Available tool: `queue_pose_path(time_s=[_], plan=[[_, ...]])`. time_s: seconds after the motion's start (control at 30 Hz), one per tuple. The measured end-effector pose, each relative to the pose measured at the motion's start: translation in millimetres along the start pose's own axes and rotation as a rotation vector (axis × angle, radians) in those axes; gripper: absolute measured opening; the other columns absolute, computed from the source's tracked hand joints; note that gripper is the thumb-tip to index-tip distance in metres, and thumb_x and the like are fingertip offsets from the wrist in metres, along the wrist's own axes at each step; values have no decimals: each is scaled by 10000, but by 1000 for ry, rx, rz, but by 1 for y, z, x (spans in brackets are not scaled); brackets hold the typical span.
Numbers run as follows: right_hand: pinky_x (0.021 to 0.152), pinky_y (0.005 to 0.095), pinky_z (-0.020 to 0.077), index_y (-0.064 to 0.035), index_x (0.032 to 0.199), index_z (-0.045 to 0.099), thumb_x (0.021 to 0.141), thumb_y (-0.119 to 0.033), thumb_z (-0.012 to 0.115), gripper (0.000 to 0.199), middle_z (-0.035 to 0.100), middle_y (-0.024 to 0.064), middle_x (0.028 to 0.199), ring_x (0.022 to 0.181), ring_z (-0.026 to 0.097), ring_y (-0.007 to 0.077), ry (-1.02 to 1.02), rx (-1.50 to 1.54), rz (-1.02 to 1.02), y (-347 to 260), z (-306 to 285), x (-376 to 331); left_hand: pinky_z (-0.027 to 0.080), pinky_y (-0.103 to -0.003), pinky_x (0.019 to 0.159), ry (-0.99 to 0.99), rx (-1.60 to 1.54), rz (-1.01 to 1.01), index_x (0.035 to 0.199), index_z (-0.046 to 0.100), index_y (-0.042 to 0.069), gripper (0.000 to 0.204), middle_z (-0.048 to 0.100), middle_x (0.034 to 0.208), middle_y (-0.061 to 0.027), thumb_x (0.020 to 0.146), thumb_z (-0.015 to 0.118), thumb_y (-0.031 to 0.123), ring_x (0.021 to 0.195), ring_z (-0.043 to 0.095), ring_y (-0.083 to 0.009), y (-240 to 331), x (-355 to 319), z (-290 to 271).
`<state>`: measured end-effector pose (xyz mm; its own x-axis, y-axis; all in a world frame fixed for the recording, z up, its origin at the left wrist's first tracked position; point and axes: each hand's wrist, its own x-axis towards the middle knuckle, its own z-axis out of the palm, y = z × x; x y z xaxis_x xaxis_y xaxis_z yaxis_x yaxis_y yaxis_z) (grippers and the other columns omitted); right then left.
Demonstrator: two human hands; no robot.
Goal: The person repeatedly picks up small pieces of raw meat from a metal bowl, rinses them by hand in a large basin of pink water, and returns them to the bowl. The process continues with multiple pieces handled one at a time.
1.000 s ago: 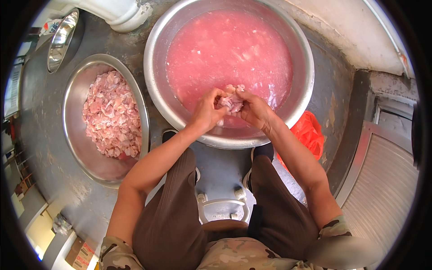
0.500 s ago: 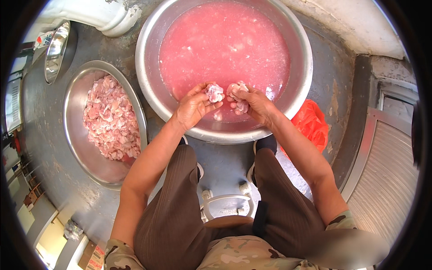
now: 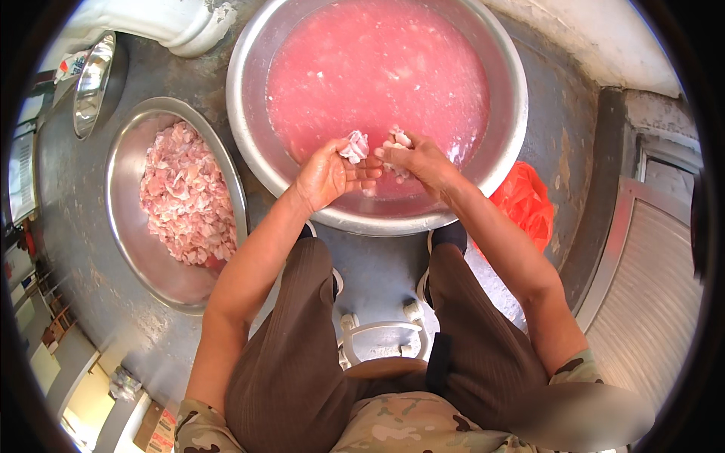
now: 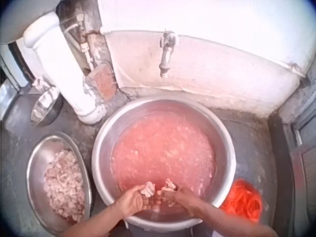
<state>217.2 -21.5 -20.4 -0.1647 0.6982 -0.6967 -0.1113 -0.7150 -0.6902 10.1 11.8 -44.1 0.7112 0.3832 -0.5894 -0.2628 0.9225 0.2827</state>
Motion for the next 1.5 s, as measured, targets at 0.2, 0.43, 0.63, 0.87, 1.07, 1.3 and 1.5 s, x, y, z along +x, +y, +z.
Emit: queue_pose_path(time_s=[0.2, 0.43, 0.63, 0.87, 1.07, 1.3, 1.5], plan=[[570, 250, 445, -5, 1086, 573, 747, -280, 748, 470, 618, 31, 861, 750, 561, 95, -140, -176, -91, 7, 4, 16, 497, -424, 863, 30, 257, -109, 1222, 468, -11, 563, 608, 1075, -199, 947, 310, 455, 971, 619, -299, -2, 3, 8], [489, 194, 445, -53, 1058, 607, 823, -347, 679, 383, 605, 2, 801, 650, 561, 75, -215, 56, 85, 12, -5, 13, 516, -372, 817, 106, 425, -206, 1119, 513, 9, 681, 618, 1049, -192, 909, 282, 615, 955, 626, -267, -2, 2, 10], [475, 179, 459, -45, 1043, 614, 839, -386, 647, 399, 605, 5, 804, 646, 553, 61, -262, 139, 143, 18, -19, 12, 518, -318, 754, 272, 585, 219, 1043, 537, 55, 320, 607, 962, -86, 916, 531, 348, 885, 606, -173, -13, 1, 18], [507, 200, 467, -46, 1035, 610, 834, -365, 659, 380, 609, 23, 859, 683, 551, 83, -314, 185, 173, 9, -16, 9, 501, -289, 774, 172, 501, 237, 993, 541, 71, 115, 597, 940, -37, 908, 564, 145, 880, 585, -131, -12, 2, 6], [532, 219, 487, -35, 1103, 557, 750, -174, 753, 426, 617, 24, 893, 742, 567, 88, -257, 110, 44, 16, -14, 9, 500, -306, 788, 155, 349, 209, 987, 548, 77, 118, 607, 952, -45, 907, 567, 162, 876, 591, -140, -9, -1, 5], [511, 213, 465, -40, 1077, 567, 786, -173, 715, 352, 600, 5, 856, 703, 551, 83, -267, 178, 57, 11, -13, 9, 473, -368, 890, 143, 166, 307, 988, 557, 77, 113, 615, 1051, -98, 902, 550, 149, 977, 586, -203, -12, 6, 1], [502, 226, 462, -39, 1016, 581, 887, -347, 571, 335, 596, 31, 818, 680, 542, 98, -179, 184, 138, 13, -18, 12, 448, -422, 963, 111, 13, 283, 989, 555, 58, 118, 590, 1143, -155, 892, 541, 124, 1071, 567, -251, -6, 1, 2]])
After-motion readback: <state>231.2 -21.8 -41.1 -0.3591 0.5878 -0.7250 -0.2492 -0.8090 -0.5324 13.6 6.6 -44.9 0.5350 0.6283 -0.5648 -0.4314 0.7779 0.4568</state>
